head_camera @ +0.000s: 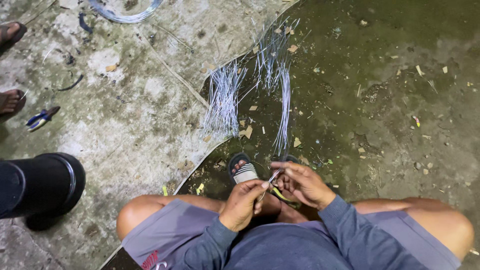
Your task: The person sits on the floor and repeatedly cuts thin metal wires into short segments using pliers. The cut pieces are dropped onto the floor, forming a growing pile of wire segments.
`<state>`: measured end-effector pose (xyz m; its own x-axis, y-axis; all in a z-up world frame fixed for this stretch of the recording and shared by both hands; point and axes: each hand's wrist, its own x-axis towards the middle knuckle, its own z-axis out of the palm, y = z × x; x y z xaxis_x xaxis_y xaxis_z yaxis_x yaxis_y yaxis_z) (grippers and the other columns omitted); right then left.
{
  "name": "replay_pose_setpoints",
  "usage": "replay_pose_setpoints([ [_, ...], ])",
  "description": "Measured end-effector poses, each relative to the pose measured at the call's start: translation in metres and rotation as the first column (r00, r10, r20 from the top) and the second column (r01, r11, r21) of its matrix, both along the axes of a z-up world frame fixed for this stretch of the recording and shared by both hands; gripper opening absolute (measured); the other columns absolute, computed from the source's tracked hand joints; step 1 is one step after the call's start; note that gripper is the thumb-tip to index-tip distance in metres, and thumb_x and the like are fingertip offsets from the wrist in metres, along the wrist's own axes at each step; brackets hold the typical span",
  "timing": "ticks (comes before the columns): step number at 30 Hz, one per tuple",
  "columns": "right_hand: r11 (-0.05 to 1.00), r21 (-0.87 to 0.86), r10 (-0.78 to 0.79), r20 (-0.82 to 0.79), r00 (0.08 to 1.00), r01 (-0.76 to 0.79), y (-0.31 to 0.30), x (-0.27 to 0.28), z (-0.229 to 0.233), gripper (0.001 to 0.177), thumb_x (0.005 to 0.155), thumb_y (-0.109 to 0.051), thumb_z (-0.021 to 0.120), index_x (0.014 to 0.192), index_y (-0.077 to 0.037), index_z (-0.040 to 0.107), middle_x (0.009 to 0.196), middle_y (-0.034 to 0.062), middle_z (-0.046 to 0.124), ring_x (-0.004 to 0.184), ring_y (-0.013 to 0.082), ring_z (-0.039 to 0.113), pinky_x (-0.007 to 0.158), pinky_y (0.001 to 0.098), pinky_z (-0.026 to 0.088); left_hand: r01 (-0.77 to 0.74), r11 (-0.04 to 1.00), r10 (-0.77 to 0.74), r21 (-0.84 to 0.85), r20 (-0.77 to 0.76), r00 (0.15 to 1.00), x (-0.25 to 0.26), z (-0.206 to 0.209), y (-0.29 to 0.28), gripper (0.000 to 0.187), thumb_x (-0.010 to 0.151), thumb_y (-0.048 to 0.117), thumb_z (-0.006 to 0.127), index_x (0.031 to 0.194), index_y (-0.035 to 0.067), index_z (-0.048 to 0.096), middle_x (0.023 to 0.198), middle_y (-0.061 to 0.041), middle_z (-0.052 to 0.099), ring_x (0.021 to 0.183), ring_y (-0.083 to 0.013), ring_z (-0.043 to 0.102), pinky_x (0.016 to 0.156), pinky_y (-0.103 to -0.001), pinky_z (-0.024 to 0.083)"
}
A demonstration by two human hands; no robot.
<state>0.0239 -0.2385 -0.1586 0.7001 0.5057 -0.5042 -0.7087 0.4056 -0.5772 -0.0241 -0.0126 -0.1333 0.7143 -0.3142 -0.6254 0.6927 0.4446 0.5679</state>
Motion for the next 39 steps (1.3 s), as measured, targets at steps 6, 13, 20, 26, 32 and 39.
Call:
replay_pose_setpoints([
  [6, 0.99, -0.086, -0.112, 0.027, 0.993, 0.114, 0.016, 0.009, -0.014, 0.02, 0.096, -0.012, 0.065, 0.106, 0.004, 0.07, 0.08, 0.0079, 0.072, 0.073, 0.0177, 0.071, 0.071, 0.0345, 0.062, -0.03, 0.947, -0.01, -0.32, -0.125, 0.992, 0.0, -0.011, -0.005, 0.014, 0.102, 0.019, 0.062, 0.102, 0.006, 0.067, 0.068, 0.004, 0.045, 0.054, -0.0069, 0.04, 0.048, -0.022, 0.031],
  [13, 0.811, -0.568, 0.043, 0.299, 0.953, 0.141, 0.034, 0.023, -0.02, 0.017, 0.096, -0.013, 0.07, 0.101, 0.0, 0.079, 0.076, 0.0041, 0.073, 0.066, 0.0091, 0.064, 0.06, 0.0262, 0.054, -0.133, 0.957, 0.076, -0.259, -0.216, 0.973, 0.004, -0.037, -0.01, 0.015, 0.102, 0.02, 0.064, 0.102, 0.005, 0.068, 0.067, 0.005, 0.045, 0.055, -0.0059, 0.04, 0.049, -0.021, 0.03],
  [20, 0.798, -0.603, 0.09, 0.159, 0.983, 0.025, 0.03, 0.02, -0.055, 0.022, 0.097, -0.018, 0.066, 0.104, -0.002, 0.079, 0.076, 0.0039, 0.073, 0.066, 0.0093, 0.066, 0.062, 0.026, 0.056, -0.1, 0.976, 0.049, -0.193, -0.249, 0.967, -0.004, -0.079, -0.015, 0.021, 0.1, 0.025, 0.067, 0.108, 0.005, 0.072, 0.067, 0.005, 0.048, 0.052, -0.0064, 0.041, 0.048, -0.022, 0.032],
  [26, 0.735, -0.677, 0.236, 0.208, 0.949, -0.035, 0.014, 0.056, -0.101, 0.022, 0.101, -0.018, 0.062, 0.094, 0.001, 0.072, 0.076, 0.0042, 0.071, 0.066, 0.0102, 0.067, 0.061, 0.0274, 0.058, -0.161, 0.985, 0.129, -0.068, -0.338, 0.932, 0.013, -0.093, -0.012, 0.038, 0.098, 0.035, 0.063, 0.124, 0.008, 0.07, 0.098, -0.003, 0.076, 0.054, -0.0074, 0.051, 0.051, -0.021, 0.043],
  [32, 0.616, -0.772, 0.414, 0.484, 0.771, 0.154, -0.011, 0.167, -0.13, 0.017, 0.104, -0.011, 0.054, 0.102, -0.003, 0.07, 0.078, 0.0046, 0.069, 0.067, 0.0126, 0.066, 0.061, 0.0303, 0.056, -0.283, 0.957, 0.269, -0.056, -0.185, 0.945, 0.031, -0.094, -0.003, 0.048, 0.096, 0.024, 0.064, 0.141, 0.008, 0.06, 0.12, -0.002, 0.075, 0.065, -0.0061, 0.06, 0.06, -0.021, 0.05],
  [39, 0.403, -0.838, 0.567, 0.545, 0.618, 0.368, -0.015, 0.337, -0.108, 0.017, 0.103, -0.016, 0.065, 0.098, -0.003, 0.075, 0.08, 0.0106, 0.072, 0.067, 0.0158, 0.068, 0.062, 0.0351, 0.055, -0.227, 0.969, 0.24, 0.098, -0.146, 0.96, 0.029, -0.121, -0.009, 0.045, 0.099, 0.023, 0.067, 0.138, 0.001, 0.065, 0.101, -0.003, 0.074, 0.063, -0.0054, 0.057, 0.059, -0.021, 0.049],
])
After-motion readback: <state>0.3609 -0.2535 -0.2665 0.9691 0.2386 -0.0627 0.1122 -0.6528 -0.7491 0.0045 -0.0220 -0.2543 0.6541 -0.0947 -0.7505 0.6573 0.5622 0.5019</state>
